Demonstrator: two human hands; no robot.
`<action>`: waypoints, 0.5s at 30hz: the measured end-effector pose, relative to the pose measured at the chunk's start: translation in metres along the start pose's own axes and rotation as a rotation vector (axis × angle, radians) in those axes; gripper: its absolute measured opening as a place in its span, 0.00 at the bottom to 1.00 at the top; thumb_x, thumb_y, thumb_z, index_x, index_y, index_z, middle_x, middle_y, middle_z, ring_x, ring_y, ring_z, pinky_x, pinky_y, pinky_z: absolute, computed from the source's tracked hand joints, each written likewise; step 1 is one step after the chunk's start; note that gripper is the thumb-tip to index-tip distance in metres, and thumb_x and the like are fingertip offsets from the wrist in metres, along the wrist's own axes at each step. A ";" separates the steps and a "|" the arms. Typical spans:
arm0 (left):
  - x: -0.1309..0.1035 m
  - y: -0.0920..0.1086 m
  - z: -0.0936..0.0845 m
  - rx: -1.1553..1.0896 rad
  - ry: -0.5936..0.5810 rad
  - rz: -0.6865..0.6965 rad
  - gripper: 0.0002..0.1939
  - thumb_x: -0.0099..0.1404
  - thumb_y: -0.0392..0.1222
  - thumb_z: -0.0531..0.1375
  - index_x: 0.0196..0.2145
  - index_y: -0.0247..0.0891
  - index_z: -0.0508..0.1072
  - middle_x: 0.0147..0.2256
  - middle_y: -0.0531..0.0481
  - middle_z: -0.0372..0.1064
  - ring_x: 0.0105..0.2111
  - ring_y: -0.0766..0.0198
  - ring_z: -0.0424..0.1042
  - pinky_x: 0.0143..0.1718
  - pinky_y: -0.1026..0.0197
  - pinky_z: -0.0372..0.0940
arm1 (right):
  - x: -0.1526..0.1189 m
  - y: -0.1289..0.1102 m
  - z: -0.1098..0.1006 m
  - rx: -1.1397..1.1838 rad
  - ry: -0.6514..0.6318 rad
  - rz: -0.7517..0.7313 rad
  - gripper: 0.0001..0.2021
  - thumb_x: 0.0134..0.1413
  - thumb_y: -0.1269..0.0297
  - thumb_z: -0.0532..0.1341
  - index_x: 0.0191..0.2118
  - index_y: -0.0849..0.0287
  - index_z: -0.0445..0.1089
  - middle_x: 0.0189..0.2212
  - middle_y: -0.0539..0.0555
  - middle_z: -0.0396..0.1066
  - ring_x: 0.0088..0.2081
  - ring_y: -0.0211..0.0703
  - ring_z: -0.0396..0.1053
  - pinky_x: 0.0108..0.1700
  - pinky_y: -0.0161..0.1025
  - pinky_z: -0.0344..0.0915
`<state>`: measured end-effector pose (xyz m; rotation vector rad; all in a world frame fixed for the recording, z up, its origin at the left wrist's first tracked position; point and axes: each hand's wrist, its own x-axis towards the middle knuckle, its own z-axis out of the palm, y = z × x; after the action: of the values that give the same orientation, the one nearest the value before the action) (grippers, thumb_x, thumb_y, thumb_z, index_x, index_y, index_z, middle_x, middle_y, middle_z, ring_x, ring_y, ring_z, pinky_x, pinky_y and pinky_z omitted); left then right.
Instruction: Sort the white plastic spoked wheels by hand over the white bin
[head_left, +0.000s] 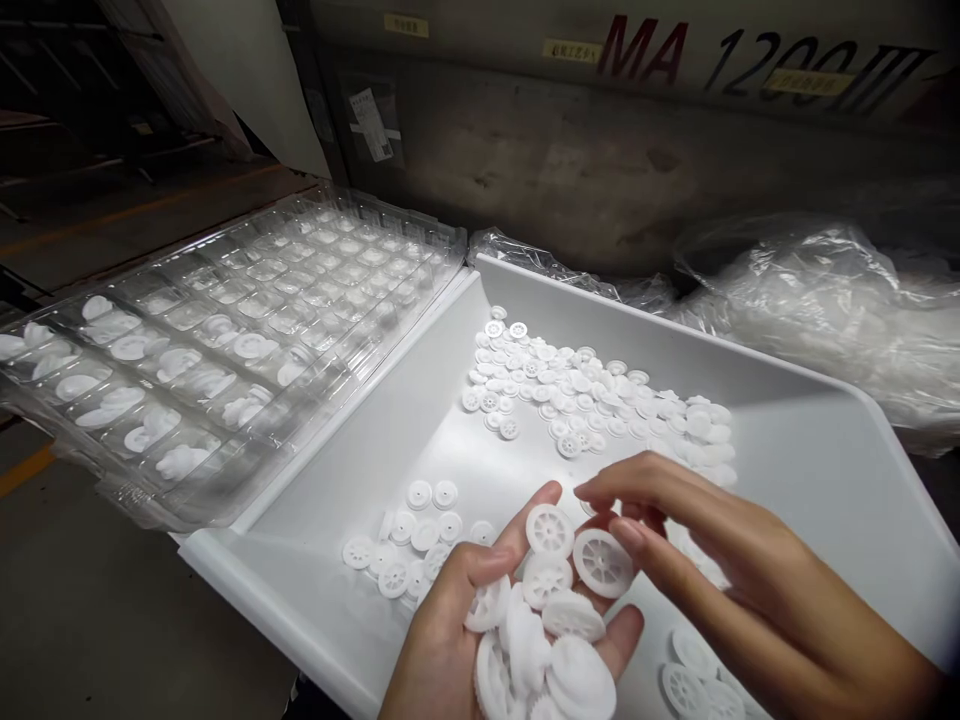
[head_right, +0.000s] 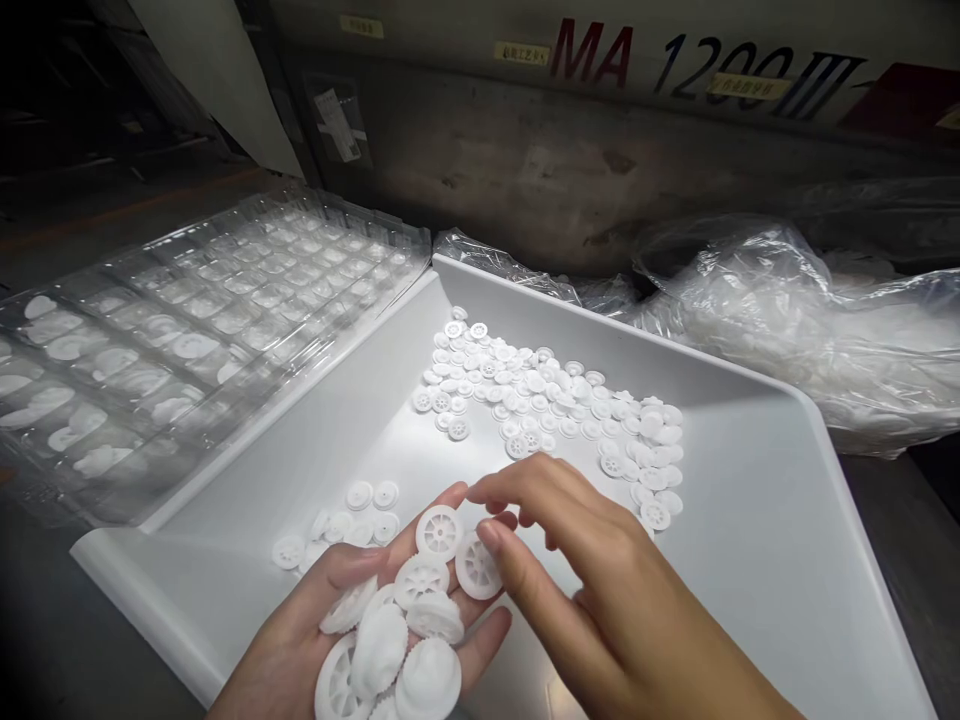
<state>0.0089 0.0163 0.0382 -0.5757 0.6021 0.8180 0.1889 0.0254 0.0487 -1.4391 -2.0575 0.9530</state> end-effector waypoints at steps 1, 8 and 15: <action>0.001 0.001 -0.003 0.014 -0.010 -0.014 0.28 0.67 0.37 0.54 0.64 0.33 0.60 0.48 0.32 0.77 0.46 0.46 0.78 0.44 0.49 0.75 | 0.001 0.000 0.001 0.087 -0.036 0.095 0.08 0.72 0.55 0.52 0.50 0.39 0.66 0.42 0.43 0.71 0.43 0.33 0.72 0.40 0.26 0.70; 0.006 0.009 -0.019 0.103 -0.283 -0.077 0.22 0.68 0.35 0.53 0.58 0.26 0.69 0.54 0.36 0.72 0.50 0.51 0.76 0.53 0.50 0.71 | 0.006 0.000 -0.006 0.463 -0.186 0.425 0.13 0.69 0.43 0.51 0.48 0.37 0.69 0.48 0.42 0.72 0.53 0.41 0.68 0.46 0.32 0.70; 0.006 0.013 -0.020 0.187 -0.378 -0.089 0.22 0.70 0.37 0.48 0.56 0.31 0.72 0.62 0.38 0.63 0.61 0.48 0.65 0.58 0.51 0.65 | 0.007 0.008 -0.014 0.550 -0.295 0.551 0.16 0.67 0.41 0.53 0.54 0.35 0.67 0.49 0.45 0.73 0.55 0.48 0.67 0.58 0.48 0.63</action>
<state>-0.0033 0.0132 0.0171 -0.2646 0.2990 0.7521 0.2018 0.0374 0.0516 -1.6329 -1.3899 1.8726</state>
